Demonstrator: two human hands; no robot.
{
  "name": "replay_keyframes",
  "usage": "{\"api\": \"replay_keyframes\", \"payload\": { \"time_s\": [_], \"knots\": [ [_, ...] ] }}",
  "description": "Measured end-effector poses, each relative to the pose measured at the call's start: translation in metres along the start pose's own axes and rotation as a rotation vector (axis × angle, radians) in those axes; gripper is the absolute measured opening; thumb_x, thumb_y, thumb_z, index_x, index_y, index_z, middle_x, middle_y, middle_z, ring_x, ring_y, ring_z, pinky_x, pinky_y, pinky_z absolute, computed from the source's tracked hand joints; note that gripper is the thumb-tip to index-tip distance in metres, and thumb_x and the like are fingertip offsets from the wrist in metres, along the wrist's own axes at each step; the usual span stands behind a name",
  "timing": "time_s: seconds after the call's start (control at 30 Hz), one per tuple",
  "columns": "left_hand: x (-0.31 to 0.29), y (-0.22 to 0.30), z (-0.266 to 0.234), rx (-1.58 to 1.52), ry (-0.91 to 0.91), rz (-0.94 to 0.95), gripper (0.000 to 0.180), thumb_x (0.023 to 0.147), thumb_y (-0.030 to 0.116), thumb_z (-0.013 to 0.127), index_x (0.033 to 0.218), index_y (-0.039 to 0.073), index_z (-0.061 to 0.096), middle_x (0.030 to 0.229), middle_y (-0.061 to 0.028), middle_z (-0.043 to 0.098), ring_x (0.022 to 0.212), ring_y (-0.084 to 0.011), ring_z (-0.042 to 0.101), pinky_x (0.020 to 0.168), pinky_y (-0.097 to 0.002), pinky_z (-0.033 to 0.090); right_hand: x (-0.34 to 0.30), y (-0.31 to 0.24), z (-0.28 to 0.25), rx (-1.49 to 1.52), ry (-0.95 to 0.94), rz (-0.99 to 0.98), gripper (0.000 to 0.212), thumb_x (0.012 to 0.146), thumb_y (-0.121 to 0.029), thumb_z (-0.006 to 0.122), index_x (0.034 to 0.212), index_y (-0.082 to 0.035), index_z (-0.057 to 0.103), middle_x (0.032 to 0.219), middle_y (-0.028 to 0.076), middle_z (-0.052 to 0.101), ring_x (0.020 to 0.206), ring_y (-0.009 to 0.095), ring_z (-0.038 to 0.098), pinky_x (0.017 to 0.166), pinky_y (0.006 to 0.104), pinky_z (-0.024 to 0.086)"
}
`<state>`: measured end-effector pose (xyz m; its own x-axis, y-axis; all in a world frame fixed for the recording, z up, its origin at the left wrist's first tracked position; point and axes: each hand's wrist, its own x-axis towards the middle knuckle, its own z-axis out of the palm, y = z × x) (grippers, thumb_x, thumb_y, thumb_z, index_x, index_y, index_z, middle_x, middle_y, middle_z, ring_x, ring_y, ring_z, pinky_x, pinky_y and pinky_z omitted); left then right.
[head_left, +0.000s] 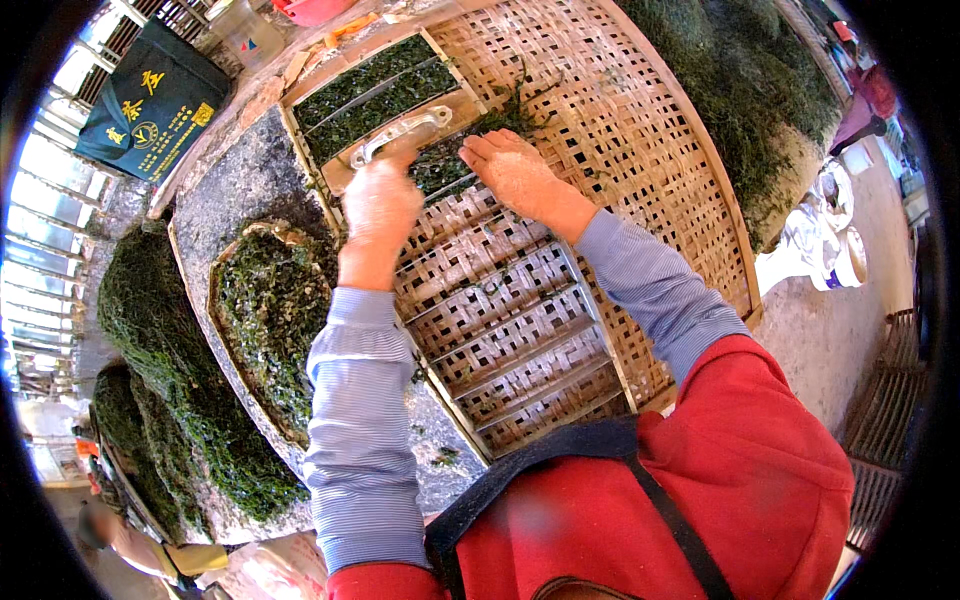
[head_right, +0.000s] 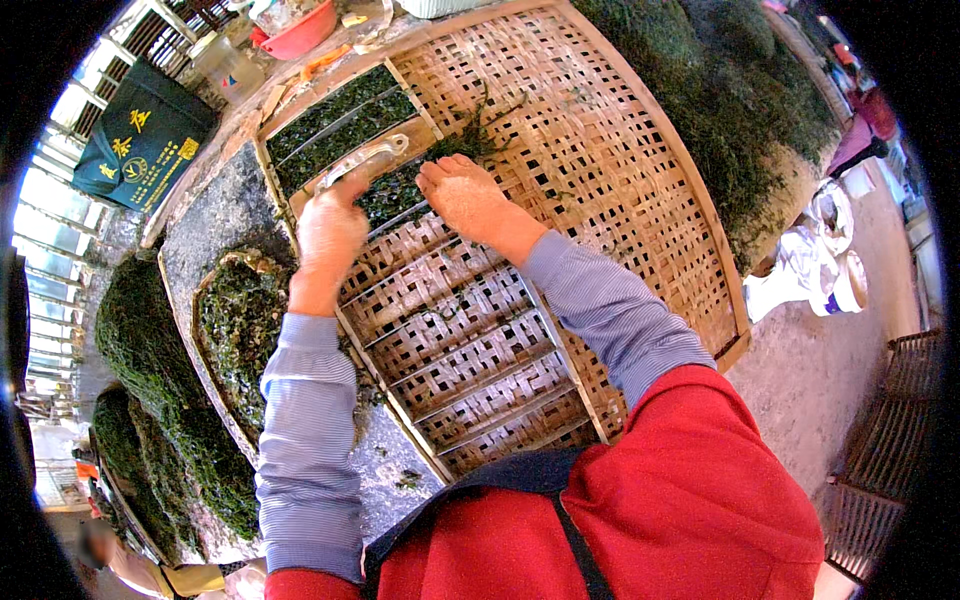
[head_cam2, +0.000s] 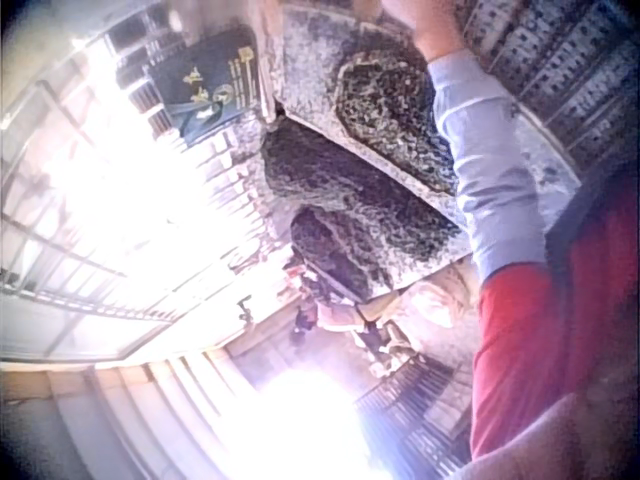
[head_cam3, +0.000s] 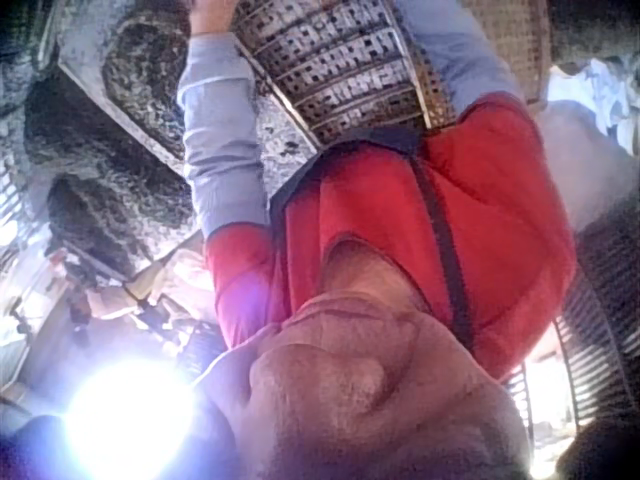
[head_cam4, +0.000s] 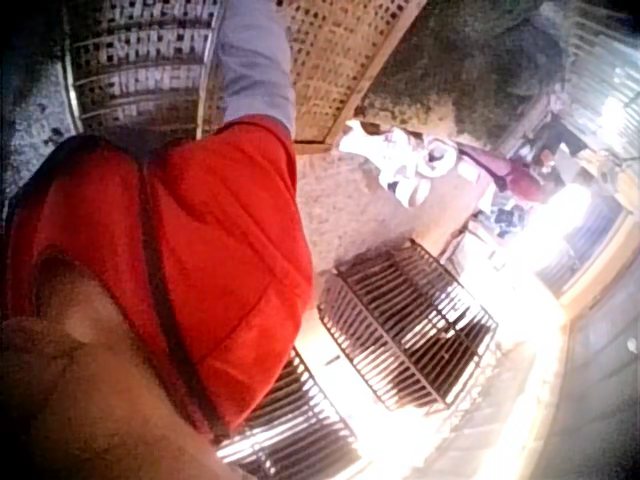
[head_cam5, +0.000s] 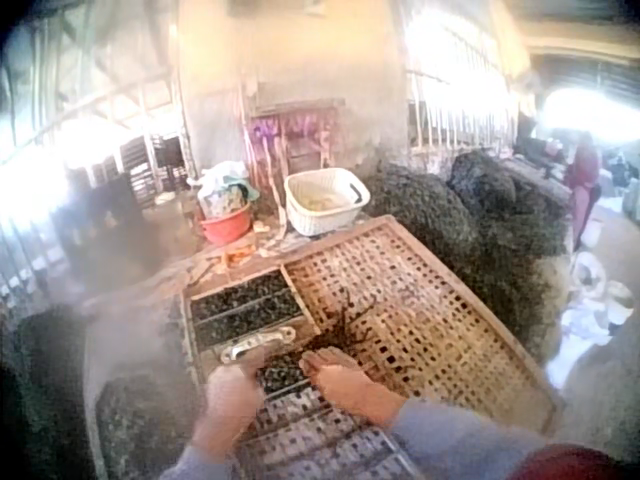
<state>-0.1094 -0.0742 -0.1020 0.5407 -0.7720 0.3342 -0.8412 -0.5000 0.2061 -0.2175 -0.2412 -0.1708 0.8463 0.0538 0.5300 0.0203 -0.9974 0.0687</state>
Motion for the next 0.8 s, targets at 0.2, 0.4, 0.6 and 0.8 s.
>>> {"api": "replay_keyframes", "payload": {
  "time_s": [0.2, 0.4, 0.6, 0.8],
  "knots": [
    [-0.023, 0.005, 0.064, 0.163, 0.075, 0.133, 0.037, 0.075, 0.003, 0.052, 0.11, 0.012, 0.061, 0.123, -0.0033, 0.056, 0.12, -0.0238, 0.047, 0.104, -0.048, 0.028, 0.017, 0.016, -0.042, 0.076, -0.026, 0.013, 0.026, 0.07, -0.005, 0.06, 0.094, -0.007, 0.069, 0.106, 0.003, 0.063, 0.113, 0.021, 0.049, 0.099, 0.0368, 0.038],
    [-0.019, 0.011, 0.052, 0.006, -0.072, -0.064, 0.039, 0.071, 0.006, 0.055, 0.109, 0.012, 0.063, 0.122, -0.0026, 0.057, 0.119, -0.0247, 0.048, 0.105, -0.0475, 0.026, 0.003, 0.032, -0.023, 0.112, -0.214, 0.088, 0.029, 0.07, 0.0, 0.063, 0.094, -0.016, 0.07, 0.111, -0.003, 0.063, 0.125, 0.02, 0.041, 0.111, 0.0519, 0.016],
    [-0.009, 0.024, 0.05, -0.034, 0.018, 0.184, 0.058, 0.068, 0.0, 0.055, 0.125, 0.009, 0.051, 0.132, -0.0095, 0.048, 0.127, -0.0264, 0.04, 0.107, -0.042, 0.028, -0.01, 0.064, -0.02, 0.322, 0.169, 0.209, 0.037, 0.069, 0.002, 0.055, 0.103, -0.009, 0.063, 0.117, 0.009, 0.057, 0.12, 0.026, 0.046, 0.103, 0.0425, 0.033],
    [0.017, 0.053, 0.08, 0.093, -0.126, 0.247, 0.047, 0.074, 0.004, 0.055, 0.12, 0.006, 0.053, 0.13, -0.0094, 0.049, 0.124, -0.0313, 0.042, 0.102, -0.0445, 0.034, -0.002, 0.075, -0.003, 0.108, -0.009, 0.131, 0.043, 0.068, -0.006, 0.062, 0.11, -0.008, 0.058, 0.123, 0.008, 0.05, 0.122, 0.025, 0.042, 0.1, 0.0459, 0.031]
  ]
}}
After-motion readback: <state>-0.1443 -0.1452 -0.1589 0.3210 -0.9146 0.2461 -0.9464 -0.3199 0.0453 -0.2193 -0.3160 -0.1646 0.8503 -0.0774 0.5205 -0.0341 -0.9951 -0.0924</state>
